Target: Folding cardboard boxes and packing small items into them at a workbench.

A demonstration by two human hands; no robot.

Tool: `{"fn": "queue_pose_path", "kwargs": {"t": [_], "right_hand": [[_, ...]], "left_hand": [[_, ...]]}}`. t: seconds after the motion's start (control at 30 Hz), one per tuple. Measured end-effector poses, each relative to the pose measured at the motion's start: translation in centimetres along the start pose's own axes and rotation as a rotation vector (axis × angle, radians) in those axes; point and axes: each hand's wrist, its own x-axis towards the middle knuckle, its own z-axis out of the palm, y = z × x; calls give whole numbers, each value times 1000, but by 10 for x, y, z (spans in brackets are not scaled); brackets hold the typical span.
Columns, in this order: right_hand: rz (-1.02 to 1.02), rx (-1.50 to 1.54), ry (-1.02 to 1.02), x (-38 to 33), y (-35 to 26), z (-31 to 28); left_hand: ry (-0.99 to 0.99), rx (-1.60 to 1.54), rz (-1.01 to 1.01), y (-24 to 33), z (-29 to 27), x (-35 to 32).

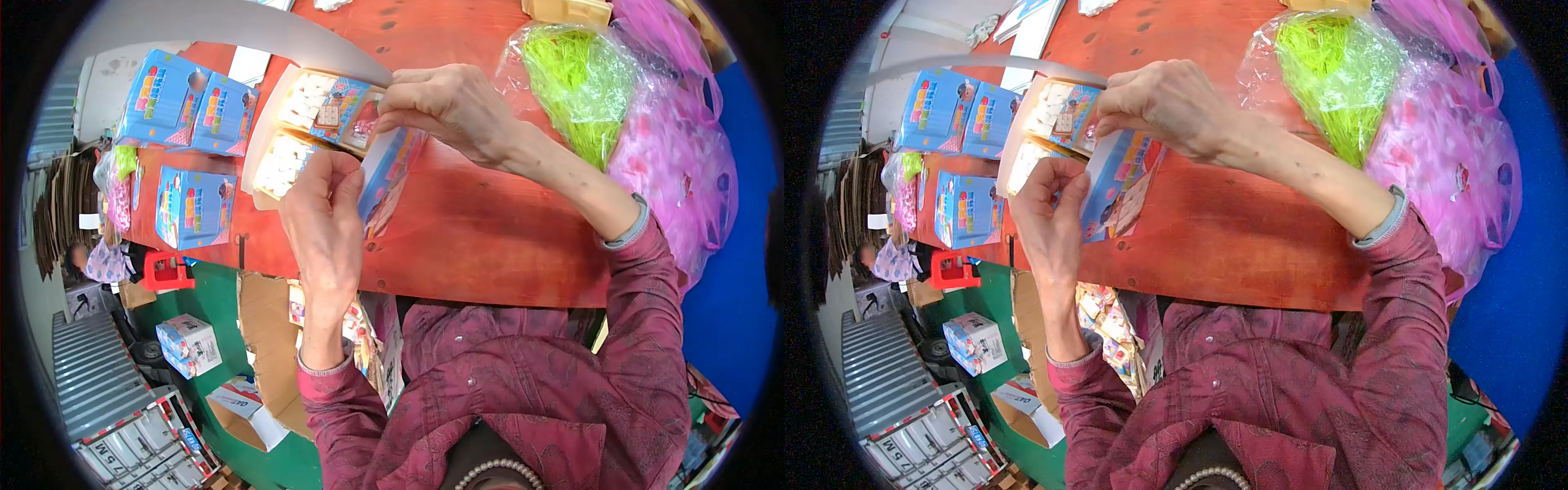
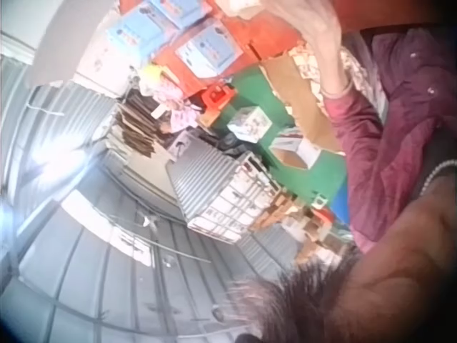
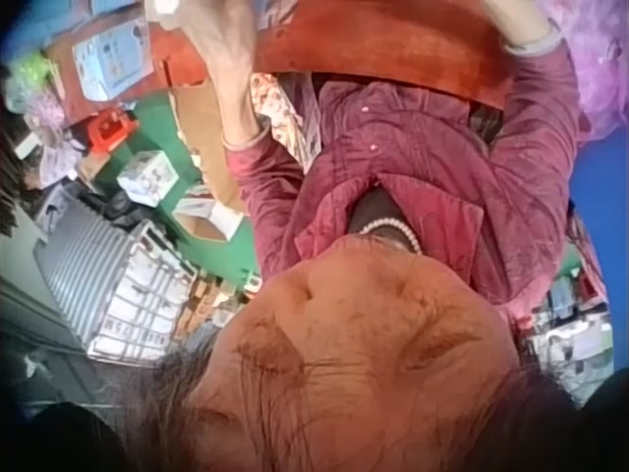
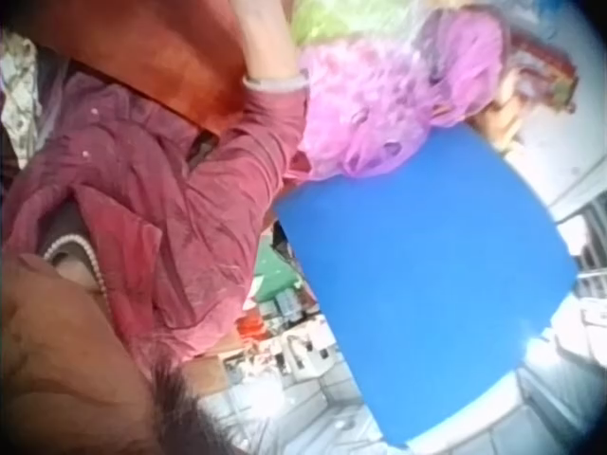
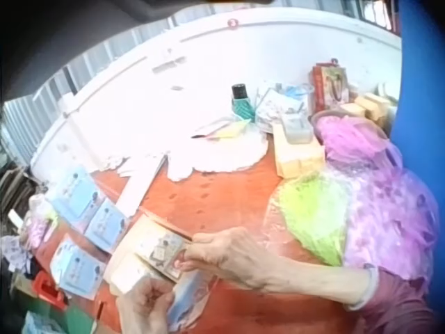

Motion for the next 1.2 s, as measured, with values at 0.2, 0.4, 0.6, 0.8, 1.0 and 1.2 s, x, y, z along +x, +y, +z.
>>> {"fn": "queue_pose_path", "kwargs": {"t": [0.2,0.4,0.6,0.8,1.0,1.2], "right_hand": [[49,-16,61,0,-3,2],[54,-107,103,-2,-7,8],[-203,-338,344,-21,9,21],[-439,-543,179,-23,24,13],[-436,-344,115,-11,43,2],[-447,-324,135,-9,40,2]], "left_hand": [[-13,12,-9,-4,1,0],[106,119,294,-18,7,-12],[217,528,527,-25,11,-22],[174,375,517,-42,17,-20],[130,487,509,-50,17,-26],[143,567,536,-53,10,-30]]}}
